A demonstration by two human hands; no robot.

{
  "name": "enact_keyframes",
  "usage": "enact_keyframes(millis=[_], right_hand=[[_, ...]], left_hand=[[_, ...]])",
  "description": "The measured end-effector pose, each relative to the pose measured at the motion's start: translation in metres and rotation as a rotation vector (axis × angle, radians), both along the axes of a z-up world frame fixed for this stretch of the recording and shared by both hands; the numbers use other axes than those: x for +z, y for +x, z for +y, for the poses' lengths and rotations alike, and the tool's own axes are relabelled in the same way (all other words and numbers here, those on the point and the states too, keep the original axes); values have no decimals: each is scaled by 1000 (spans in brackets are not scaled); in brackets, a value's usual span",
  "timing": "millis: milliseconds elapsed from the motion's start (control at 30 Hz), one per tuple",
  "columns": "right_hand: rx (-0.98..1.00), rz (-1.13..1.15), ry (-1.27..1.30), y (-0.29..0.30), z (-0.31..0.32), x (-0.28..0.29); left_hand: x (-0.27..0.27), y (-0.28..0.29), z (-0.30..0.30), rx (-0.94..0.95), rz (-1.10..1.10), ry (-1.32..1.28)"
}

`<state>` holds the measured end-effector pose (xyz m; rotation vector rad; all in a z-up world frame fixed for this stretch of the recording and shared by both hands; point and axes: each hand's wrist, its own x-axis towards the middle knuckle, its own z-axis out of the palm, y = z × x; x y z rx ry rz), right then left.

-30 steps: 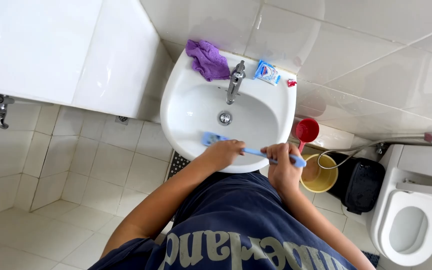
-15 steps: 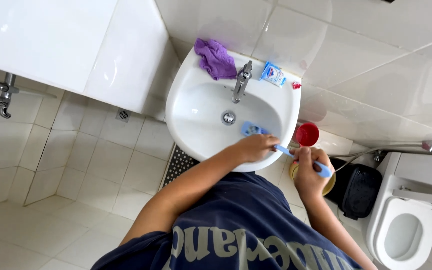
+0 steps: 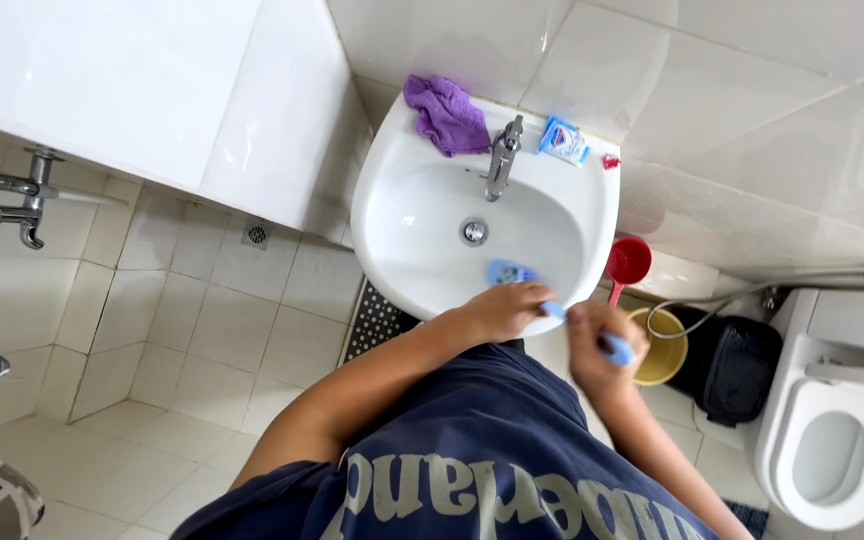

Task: Scrubbing a bathroom sink using a cleaning brush and water.

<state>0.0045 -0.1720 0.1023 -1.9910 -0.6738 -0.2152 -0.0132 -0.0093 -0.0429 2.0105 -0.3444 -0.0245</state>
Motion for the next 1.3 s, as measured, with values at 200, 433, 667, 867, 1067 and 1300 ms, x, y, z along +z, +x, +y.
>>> enact_keyframes(millis=[200, 433, 667, 867, 1067, 1300], right_hand=[[-270, 745, 995, 27, 7, -27], [-443, 993, 1157, -21, 49, -40], [-146, 221, -69, 23, 8, 42], [144, 27, -13, 59, -8, 22], [677, 137, 151, 26, 12, 1], [563, 505, 296, 23, 36, -12]], left_hand=[[14, 16, 19, -112, 130, 316], [45, -22, 88, -36, 169, 600], [30, 30, -10, -51, 25, -51], [-11, 60, -3, 35, -66, 63], [-4, -3, 39, 25, -48, 270], [45, -23, 62, 120, 236, 235]])
